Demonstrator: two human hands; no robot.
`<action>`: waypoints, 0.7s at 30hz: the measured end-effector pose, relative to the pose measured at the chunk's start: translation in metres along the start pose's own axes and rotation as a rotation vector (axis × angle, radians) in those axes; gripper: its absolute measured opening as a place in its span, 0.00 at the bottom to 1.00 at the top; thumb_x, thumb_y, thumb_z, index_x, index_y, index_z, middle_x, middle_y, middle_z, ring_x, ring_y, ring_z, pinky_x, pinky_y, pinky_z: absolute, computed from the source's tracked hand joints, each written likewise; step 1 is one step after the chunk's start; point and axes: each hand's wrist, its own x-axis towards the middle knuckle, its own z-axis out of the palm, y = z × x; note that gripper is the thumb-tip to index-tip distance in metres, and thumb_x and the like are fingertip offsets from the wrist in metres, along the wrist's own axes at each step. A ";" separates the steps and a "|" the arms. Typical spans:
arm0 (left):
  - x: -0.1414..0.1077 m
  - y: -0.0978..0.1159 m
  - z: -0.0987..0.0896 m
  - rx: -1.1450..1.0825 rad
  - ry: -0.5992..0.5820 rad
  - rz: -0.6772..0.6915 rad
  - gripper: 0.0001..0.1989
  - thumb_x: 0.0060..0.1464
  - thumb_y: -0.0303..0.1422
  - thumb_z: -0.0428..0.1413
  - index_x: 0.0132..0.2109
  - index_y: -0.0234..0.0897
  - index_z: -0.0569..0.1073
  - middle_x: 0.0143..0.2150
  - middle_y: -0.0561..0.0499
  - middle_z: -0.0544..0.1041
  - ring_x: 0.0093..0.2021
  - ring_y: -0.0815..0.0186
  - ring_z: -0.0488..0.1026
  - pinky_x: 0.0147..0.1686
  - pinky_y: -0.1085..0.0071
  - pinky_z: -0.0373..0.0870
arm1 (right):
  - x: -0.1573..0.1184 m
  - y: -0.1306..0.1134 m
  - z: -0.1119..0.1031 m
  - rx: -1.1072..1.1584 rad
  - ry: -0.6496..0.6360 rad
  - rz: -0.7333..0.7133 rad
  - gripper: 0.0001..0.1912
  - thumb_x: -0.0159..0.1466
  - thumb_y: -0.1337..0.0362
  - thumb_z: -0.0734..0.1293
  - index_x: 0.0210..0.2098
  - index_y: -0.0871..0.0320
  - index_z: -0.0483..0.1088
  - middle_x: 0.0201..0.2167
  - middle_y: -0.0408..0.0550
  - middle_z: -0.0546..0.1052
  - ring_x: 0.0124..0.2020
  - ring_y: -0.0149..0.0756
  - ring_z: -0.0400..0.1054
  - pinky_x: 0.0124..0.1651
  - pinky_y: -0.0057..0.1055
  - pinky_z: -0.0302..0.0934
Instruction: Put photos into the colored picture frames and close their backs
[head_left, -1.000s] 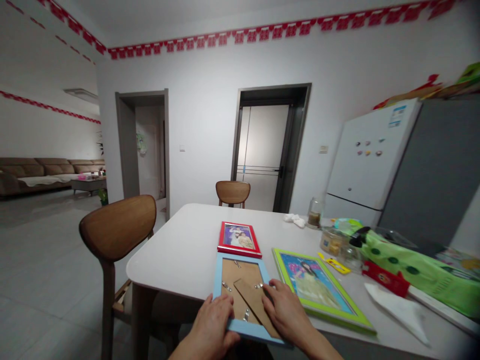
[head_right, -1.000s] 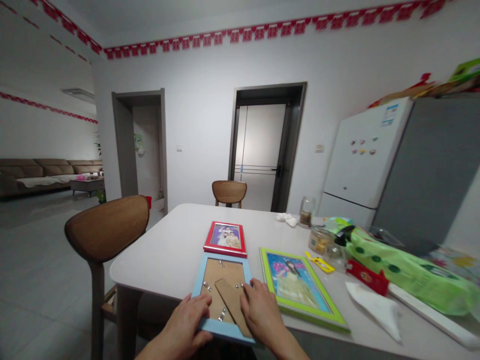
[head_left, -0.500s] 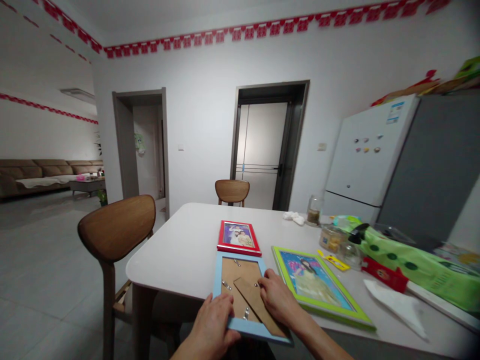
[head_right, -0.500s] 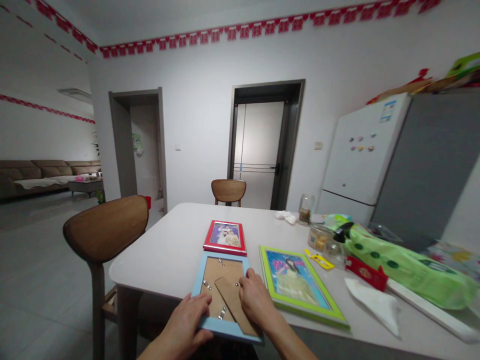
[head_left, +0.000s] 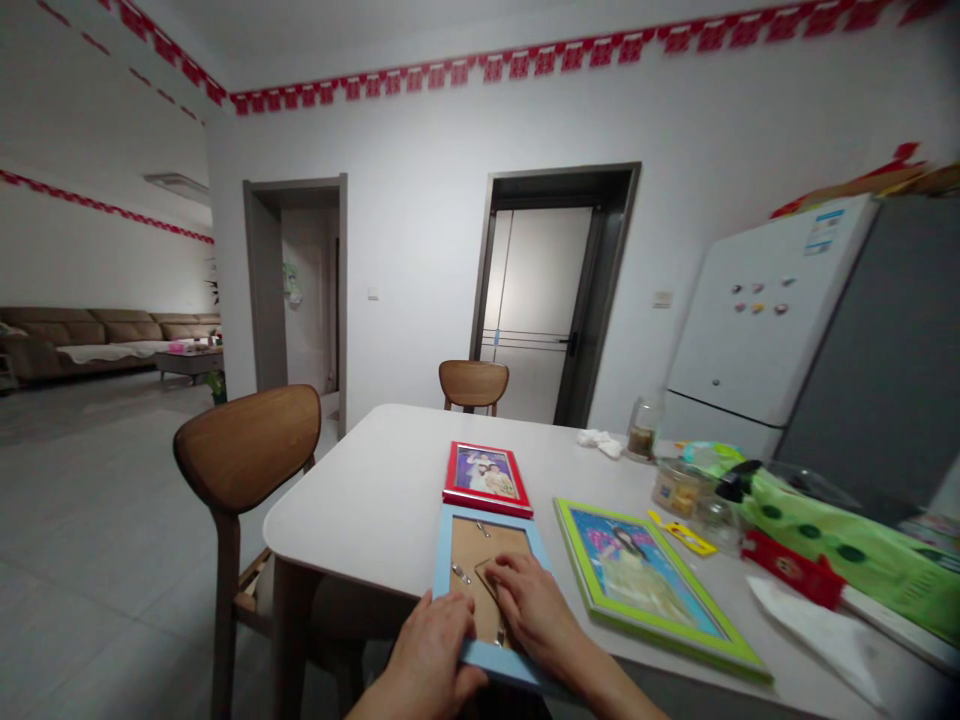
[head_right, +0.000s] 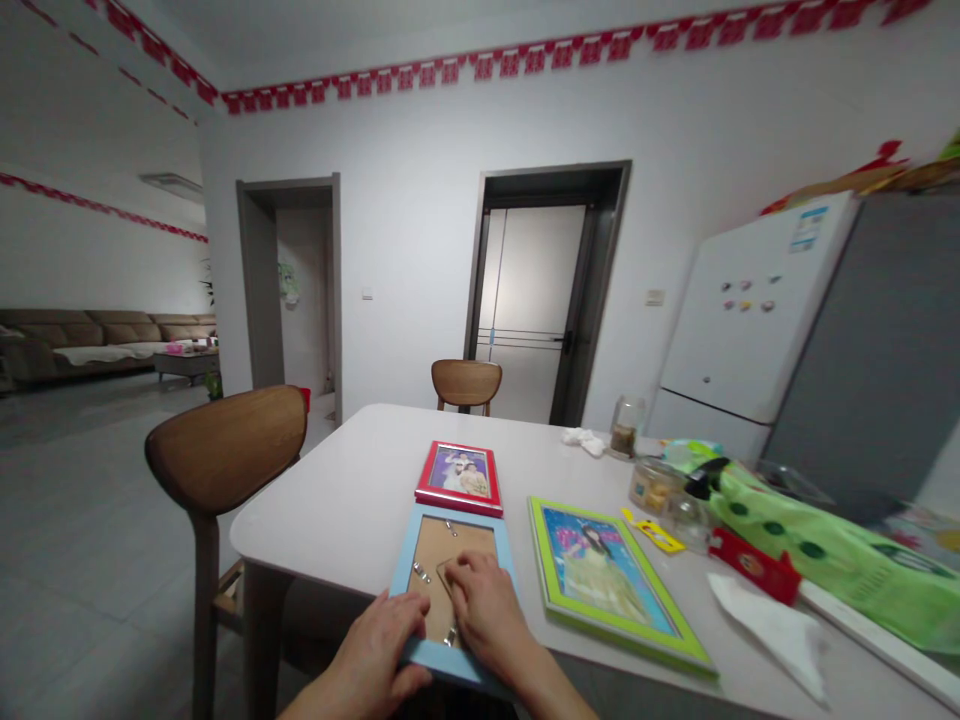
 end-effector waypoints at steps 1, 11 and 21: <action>0.000 0.000 0.000 -0.001 0.007 0.001 0.19 0.39 0.31 0.58 0.42 0.39 0.64 0.45 0.52 0.69 0.47 0.64 0.63 0.54 0.66 0.46 | 0.003 -0.009 0.002 0.016 -0.029 -0.041 0.16 0.59 0.64 0.53 0.38 0.52 0.70 0.40 0.48 0.69 0.43 0.36 0.59 0.44 0.30 0.50; -0.005 0.008 -0.013 -0.015 0.012 -0.010 0.14 0.38 0.31 0.58 0.36 0.38 0.65 0.39 0.53 0.70 0.41 0.65 0.65 0.49 0.67 0.54 | 0.018 -0.031 0.006 0.061 -0.125 -0.076 0.15 0.55 0.70 0.55 0.32 0.52 0.71 0.39 0.45 0.69 0.42 0.35 0.57 0.41 0.29 0.47; -0.007 0.007 -0.011 0.033 -0.047 -0.023 0.18 0.36 0.32 0.60 0.38 0.37 0.66 0.41 0.51 0.70 0.41 0.63 0.65 0.46 0.69 0.57 | 0.032 -0.016 0.013 0.138 -0.026 0.038 0.16 0.57 0.62 0.55 0.38 0.55 0.71 0.37 0.48 0.73 0.39 0.33 0.63 0.41 0.27 0.52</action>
